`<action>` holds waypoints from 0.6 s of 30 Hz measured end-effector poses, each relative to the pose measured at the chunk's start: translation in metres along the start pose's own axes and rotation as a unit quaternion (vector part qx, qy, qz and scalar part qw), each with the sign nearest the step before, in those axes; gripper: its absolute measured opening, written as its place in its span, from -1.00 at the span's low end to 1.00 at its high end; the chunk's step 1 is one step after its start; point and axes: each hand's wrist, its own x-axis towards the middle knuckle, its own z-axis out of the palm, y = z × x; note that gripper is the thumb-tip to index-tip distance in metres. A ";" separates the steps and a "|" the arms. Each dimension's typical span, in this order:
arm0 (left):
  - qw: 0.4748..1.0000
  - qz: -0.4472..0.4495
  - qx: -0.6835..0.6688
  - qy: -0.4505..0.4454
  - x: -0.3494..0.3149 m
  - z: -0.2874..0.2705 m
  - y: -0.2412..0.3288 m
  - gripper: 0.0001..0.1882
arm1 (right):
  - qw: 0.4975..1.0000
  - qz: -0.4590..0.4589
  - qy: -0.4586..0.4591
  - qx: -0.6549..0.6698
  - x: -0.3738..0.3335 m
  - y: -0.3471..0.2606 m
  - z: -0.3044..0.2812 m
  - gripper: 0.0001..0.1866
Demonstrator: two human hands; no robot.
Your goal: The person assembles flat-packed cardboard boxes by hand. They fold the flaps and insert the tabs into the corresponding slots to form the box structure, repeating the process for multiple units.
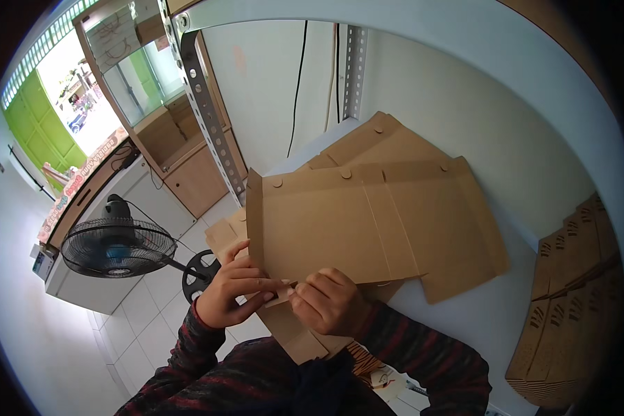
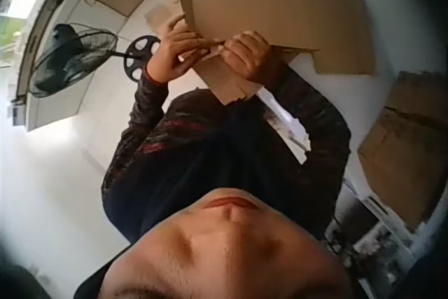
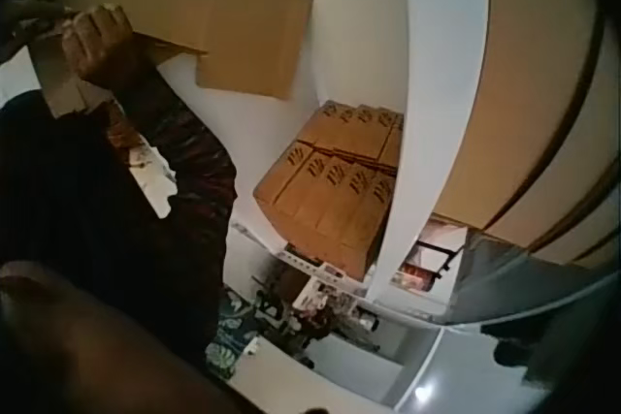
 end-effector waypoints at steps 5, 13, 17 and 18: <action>0.999 0.013 -0.013 0.037 0.005 0.000 0.011 -0.70 | 0.999 0.044 -0.024 0.018 0.002 0.000 -0.004 -0.90; 0.996 0.009 0.024 0.080 0.001 0.008 0.004 -0.78 | 0.987 0.138 -0.065 0.057 0.011 -0.001 -0.005 -0.66; 0.995 0.022 0.048 0.088 0.000 0.010 0.004 -0.80 | 0.989 0.110 -0.074 0.058 0.007 0.001 -0.003 -0.72; 0.995 0.020 0.054 0.087 0.001 0.009 0.005 -0.80 | 0.990 0.108 -0.071 0.061 0.006 0.001 -0.003 -0.74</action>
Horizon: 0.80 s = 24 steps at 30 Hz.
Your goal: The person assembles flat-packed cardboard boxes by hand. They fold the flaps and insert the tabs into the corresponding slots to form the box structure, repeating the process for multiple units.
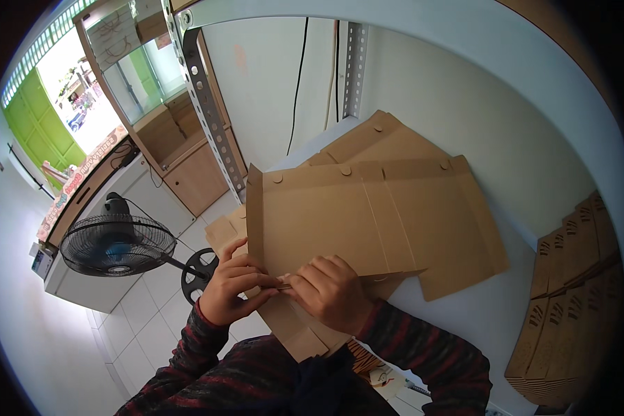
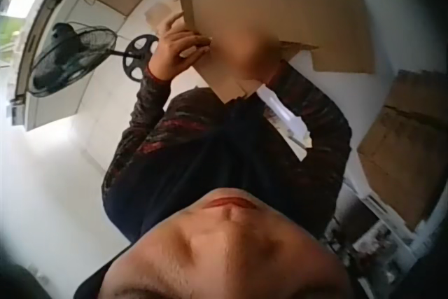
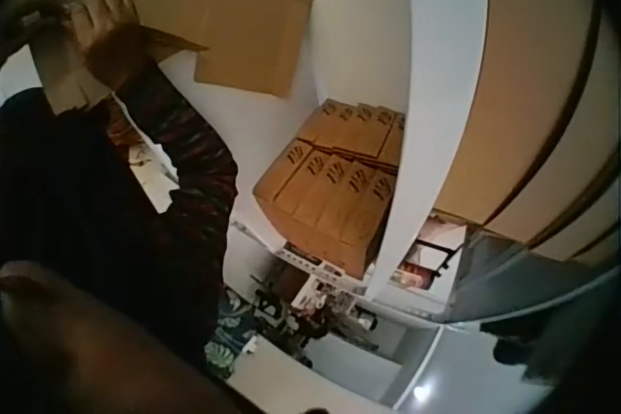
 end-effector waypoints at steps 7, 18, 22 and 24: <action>0.997 -0.003 0.060 0.047 0.001 0.003 0.004 -0.83 | 1.000 0.003 0.018 0.007 0.001 -0.001 0.003 -0.84; 0.997 -0.031 0.066 0.037 -0.002 0.008 0.003 -0.85 | 1.000 0.011 0.009 -0.009 -0.002 -0.004 0.004 -0.88; 0.997 -0.058 0.047 0.029 -0.004 0.015 0.003 -0.89 | 1.000 0.022 -0.017 0.000 0.000 -0.004 0.005 -0.89; 0.997 -0.067 0.044 0.022 -0.004 0.017 0.003 -0.89 | 0.999 0.031 -0.026 0.002 0.001 -0.005 0.005 -0.89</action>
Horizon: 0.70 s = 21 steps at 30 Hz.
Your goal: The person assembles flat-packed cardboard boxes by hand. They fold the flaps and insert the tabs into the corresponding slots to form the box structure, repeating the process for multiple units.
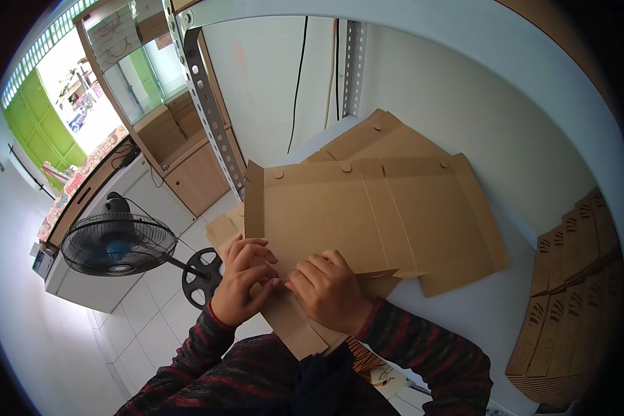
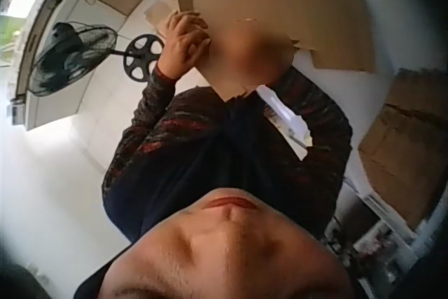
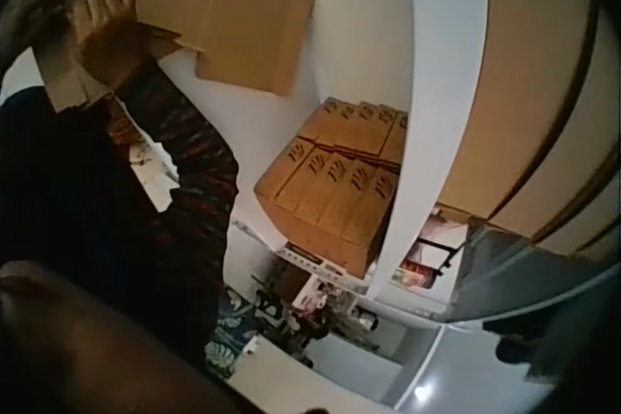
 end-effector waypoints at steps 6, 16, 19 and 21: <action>0.998 -0.026 0.035 0.052 -0.002 -0.007 0.007 -0.79 | 1.000 0.007 0.004 -0.009 0.000 0.000 -0.001 -0.88; 0.996 -0.031 -0.078 -0.004 -0.012 -0.008 0.004 -0.74 | 0.999 -0.043 0.011 -0.003 -0.003 0.002 0.002 -0.89; 0.997 0.004 -0.071 -0.001 -0.011 -0.004 -0.001 -0.79 | 0.999 -0.049 0.000 -0.003 -0.003 0.004 0.005 -0.90; 0.997 0.018 -0.071 -0.004 -0.008 -0.003 -0.003 -0.81 | 0.999 -0.044 -0.013 -0.003 -0.003 0.006 0.006 -0.89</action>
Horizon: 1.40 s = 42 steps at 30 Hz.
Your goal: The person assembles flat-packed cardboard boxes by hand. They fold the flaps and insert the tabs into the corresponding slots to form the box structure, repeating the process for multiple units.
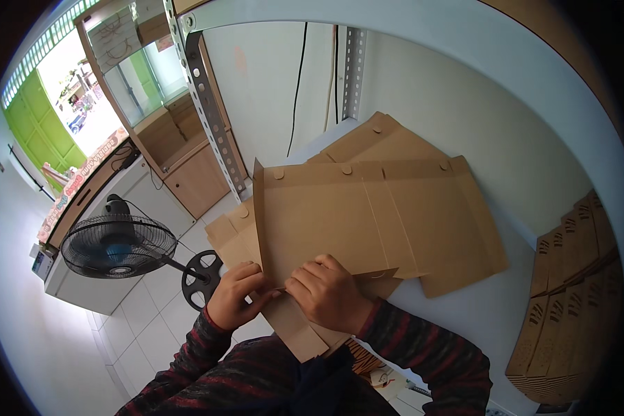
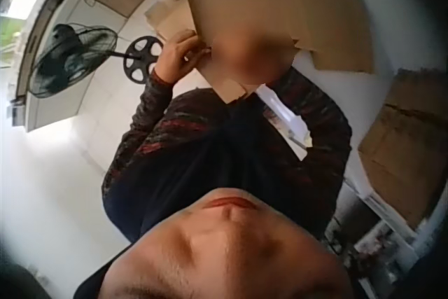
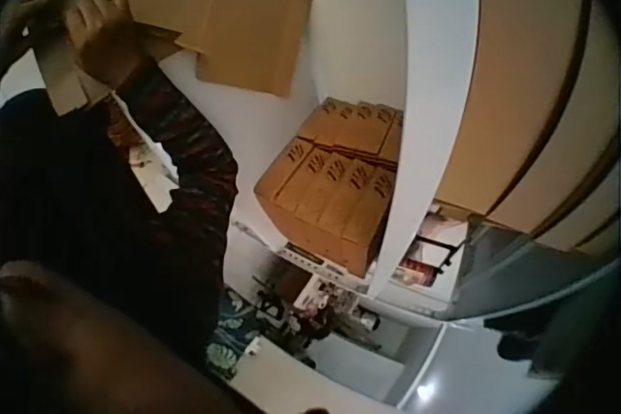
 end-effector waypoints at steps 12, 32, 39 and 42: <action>0.999 0.006 -0.037 -0.009 0.005 0.000 -0.001 -0.84 | 0.999 -0.021 0.018 -0.023 0.001 0.005 0.003 -0.85; 0.997 -0.028 -0.060 -0.031 0.004 0.005 -0.003 -0.83 | 0.999 -0.039 0.014 -0.032 0.001 0.009 0.006 -0.90; 0.996 -0.030 -0.076 -0.031 0.001 0.006 -0.005 -0.86 | 0.998 -0.048 0.011 -0.025 0.001 0.011 0.009 -0.89; 0.997 -0.024 -0.075 -0.025 0.002 0.007 -0.005 -0.86 | 0.998 -0.048 0.001 -0.028 0.001 0.011 0.009 -0.88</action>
